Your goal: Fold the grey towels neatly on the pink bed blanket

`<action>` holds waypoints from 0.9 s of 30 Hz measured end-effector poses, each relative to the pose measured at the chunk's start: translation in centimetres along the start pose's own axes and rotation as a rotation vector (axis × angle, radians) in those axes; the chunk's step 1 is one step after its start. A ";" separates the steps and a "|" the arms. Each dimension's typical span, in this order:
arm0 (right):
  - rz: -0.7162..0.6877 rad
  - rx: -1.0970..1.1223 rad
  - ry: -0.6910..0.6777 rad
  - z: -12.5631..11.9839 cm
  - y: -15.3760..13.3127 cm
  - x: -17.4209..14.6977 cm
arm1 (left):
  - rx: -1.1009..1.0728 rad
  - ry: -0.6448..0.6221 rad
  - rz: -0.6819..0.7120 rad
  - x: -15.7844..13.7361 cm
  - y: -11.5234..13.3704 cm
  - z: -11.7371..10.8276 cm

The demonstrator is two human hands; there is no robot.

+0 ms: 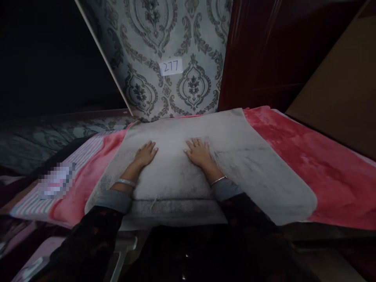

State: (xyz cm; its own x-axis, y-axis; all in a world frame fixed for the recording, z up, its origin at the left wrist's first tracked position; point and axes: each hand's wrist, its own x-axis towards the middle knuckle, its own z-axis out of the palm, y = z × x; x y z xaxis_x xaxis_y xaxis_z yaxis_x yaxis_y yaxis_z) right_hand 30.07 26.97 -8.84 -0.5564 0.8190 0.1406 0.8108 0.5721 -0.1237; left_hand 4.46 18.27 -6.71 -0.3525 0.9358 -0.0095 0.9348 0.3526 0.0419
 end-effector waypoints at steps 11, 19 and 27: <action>-0.099 -0.011 0.019 -1.3 -1.0 -9.7 | 0.028 0.087 0.381 -9.5 6.6 -0.2; -0.070 -0.043 0.068 0.5 -1.8 -12.2 | 0.065 0.116 0.315 -12.5 5.5 2.5; -0.070 -0.029 0.068 0.8 -1.8 -12.2 | 0.022 0.039 0.079 -13.9 -1.0 2.1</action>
State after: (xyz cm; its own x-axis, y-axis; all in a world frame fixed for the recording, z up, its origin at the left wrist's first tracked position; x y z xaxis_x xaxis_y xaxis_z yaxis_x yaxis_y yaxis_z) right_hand 35.21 15.98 -11.07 -0.5987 0.7717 0.2145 0.7760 0.6252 -0.0834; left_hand 8.53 4.91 -8.73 -0.2783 0.9600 0.0316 0.9605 0.2778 0.0189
